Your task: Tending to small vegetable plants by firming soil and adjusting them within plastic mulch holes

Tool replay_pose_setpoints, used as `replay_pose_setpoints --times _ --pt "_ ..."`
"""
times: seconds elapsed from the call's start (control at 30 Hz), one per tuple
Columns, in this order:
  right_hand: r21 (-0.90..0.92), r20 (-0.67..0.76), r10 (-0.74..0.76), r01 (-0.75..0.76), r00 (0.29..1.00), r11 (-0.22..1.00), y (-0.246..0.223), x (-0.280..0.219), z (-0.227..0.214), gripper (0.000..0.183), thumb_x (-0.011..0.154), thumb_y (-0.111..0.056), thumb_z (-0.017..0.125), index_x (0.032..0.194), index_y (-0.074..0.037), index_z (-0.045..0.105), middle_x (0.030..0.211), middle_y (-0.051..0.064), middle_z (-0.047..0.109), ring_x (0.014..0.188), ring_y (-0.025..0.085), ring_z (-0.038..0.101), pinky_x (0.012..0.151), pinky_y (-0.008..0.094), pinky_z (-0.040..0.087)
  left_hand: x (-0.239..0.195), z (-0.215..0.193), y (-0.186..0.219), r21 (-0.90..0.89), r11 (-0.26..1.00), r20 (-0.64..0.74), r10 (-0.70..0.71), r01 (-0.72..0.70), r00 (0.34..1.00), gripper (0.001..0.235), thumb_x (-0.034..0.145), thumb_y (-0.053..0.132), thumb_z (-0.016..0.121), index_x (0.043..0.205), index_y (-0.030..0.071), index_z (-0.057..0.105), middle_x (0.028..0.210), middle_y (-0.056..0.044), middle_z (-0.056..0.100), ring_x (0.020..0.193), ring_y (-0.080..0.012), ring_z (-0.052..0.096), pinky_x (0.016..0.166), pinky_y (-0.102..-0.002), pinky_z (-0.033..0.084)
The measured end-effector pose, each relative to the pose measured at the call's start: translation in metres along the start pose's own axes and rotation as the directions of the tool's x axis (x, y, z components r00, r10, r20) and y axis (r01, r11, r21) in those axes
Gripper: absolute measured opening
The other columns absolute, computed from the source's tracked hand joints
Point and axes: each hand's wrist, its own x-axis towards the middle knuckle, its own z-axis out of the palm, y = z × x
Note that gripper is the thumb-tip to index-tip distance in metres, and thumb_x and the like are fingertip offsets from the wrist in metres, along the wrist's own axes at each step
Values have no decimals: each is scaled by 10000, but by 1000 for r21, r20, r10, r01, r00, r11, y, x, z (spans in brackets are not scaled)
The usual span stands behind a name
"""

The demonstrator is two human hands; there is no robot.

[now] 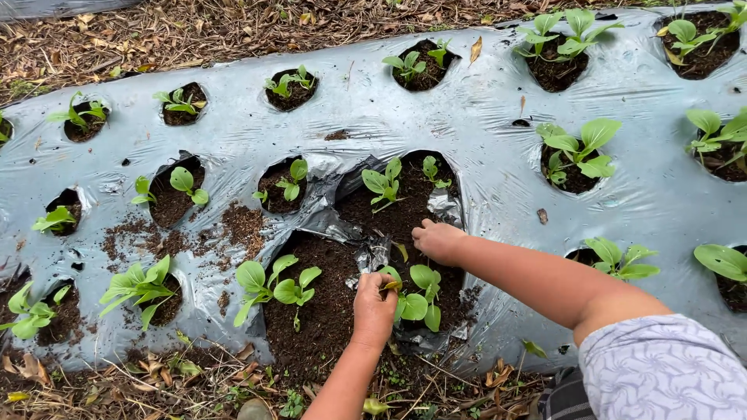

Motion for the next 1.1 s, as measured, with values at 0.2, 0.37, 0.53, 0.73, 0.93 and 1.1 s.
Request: replay_pose_setpoints --times 0.2,0.37,0.53,0.73,0.93,1.1 --pt "-45 210 -30 40 977 998 3 -55 -51 361 949 -111 587 1287 -235 573 1299 55 483 1113 325 490 673 380 585 -12 9 -21 3 997 33 82 -82 996 196 815 8 694 928 168 707 999 -22 609 929 -194 641 848 -313 530" --pt "320 211 41 -109 977 941 -6 -8 -70 396 873 53 519 1220 -108 619 1173 143 531 1066 364 547 798 527 560 -15 -1 -30 37 999 37 30 -31 999 131 859 61 697 926 172 710 1019 -19 597 911 -182 640 836 -312 529" --pt "298 323 69 -170 944 939 -38 17 -116 556 926 100 574 1427 -132 502 1497 193 342 1319 409 408 889 505 597 -18 -10 -8 40 999 37 -15 13 999 113 884 48 688 935 148 702 1029 -28 594 916 -175 639 834 -305 547" --pt "311 283 111 -201 953 929 -23 16 -70 302 974 -101 584 1273 -114 630 1232 152 479 1119 379 516 792 534 585 -17 1 -24 47 996 15 75 -76 997 161 824 44 711 893 189 718 1007 -20 609 907 -192 653 846 -315 529" --pt "319 -21 279 -258 960 912 -4 8 -22 156 901 -86 634 1046 -136 662 1118 118 570 950 406 679 722 462 632 1 14 -45 -2 998 -21 -61 61 998 107 840 76 716 908 154 689 946 -79 612 958 -283 676 869 -395 586" --pt "379 113 289 -310 951 872 -46 18 -33 539 828 -179 805 1293 -189 531 1327 113 446 1196 388 531 887 502 628 28 29 -80 95 988 -112 -114 124 987 143 791 211 767 918 181 709 928 -75 665 955 -313 691 874 -448 584"
